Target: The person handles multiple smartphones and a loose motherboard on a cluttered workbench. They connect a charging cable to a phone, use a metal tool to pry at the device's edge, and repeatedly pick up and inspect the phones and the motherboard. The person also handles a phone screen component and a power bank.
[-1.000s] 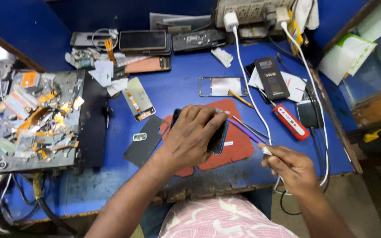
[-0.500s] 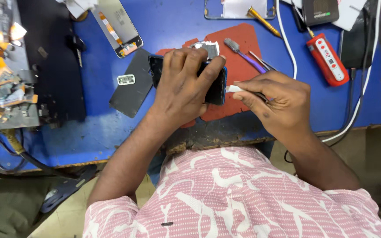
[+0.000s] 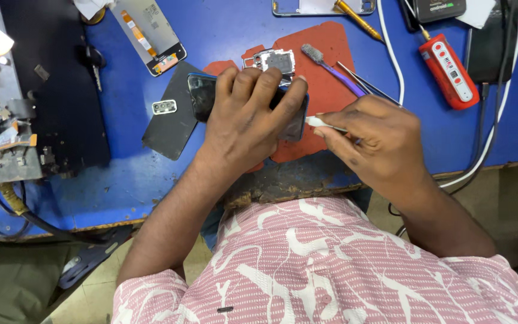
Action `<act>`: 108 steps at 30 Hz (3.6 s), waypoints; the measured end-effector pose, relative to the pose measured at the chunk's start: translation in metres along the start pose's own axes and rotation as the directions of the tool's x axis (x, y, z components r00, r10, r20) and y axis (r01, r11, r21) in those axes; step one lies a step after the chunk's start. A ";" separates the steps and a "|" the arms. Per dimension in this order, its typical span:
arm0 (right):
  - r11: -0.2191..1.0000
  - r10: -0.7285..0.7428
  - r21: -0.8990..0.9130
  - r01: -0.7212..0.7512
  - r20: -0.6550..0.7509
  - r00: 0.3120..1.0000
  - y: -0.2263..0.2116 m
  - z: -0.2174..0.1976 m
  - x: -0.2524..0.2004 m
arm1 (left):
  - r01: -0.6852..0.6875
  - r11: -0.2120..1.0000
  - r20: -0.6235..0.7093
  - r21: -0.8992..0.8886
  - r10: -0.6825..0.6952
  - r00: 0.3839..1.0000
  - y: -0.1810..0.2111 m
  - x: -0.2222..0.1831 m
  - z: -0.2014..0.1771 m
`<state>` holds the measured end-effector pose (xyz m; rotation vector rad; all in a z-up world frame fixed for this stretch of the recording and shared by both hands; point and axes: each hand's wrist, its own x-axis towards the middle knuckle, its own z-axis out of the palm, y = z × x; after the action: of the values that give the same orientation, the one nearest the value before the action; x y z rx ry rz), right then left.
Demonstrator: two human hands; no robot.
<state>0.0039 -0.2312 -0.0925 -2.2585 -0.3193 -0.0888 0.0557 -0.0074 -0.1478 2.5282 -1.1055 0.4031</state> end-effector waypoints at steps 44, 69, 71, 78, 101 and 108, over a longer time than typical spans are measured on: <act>0.766 0.309 0.481 -0.426 0.306 0.900 0.070 0.018 -0.035 | -0.211 0.972 0.038 0.101 0.208 0.977 0.011 0.010 0.000; 0.638 0.250 0.605 -0.476 0.422 0.872 0.093 0.022 -0.037 | -0.375 0.925 0.034 0.061 0.374 0.927 0.019 0.018 0.006; 0.648 0.332 0.548 -0.529 0.422 0.844 0.094 0.026 -0.033 | -0.438 0.895 0.053 0.084 0.435 0.899 0.020 0.023 0.006; 0.313 0.320 0.854 -0.415 0.317 0.893 0.102 0.014 -0.037 | -0.004 0.999 -0.069 -0.046 0.001 0.998 -0.002 0.019 -0.015; 0.539 0.345 0.748 -0.387 0.224 0.912 0.118 -0.009 -0.005 | 0.513 -0.169 0.535 -0.841 -0.398 0.746 0.021 0.035 0.049; 0.766 0.401 0.506 -0.397 0.107 0.910 0.164 -0.021 0.027 | 0.473 0.061 0.409 -0.879 -0.415 0.813 0.023 0.013 0.007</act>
<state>0.0730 -0.3439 -0.1960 -1.7338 0.1448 0.1960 0.0484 -0.0336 -0.1444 1.4748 -0.2294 -0.4669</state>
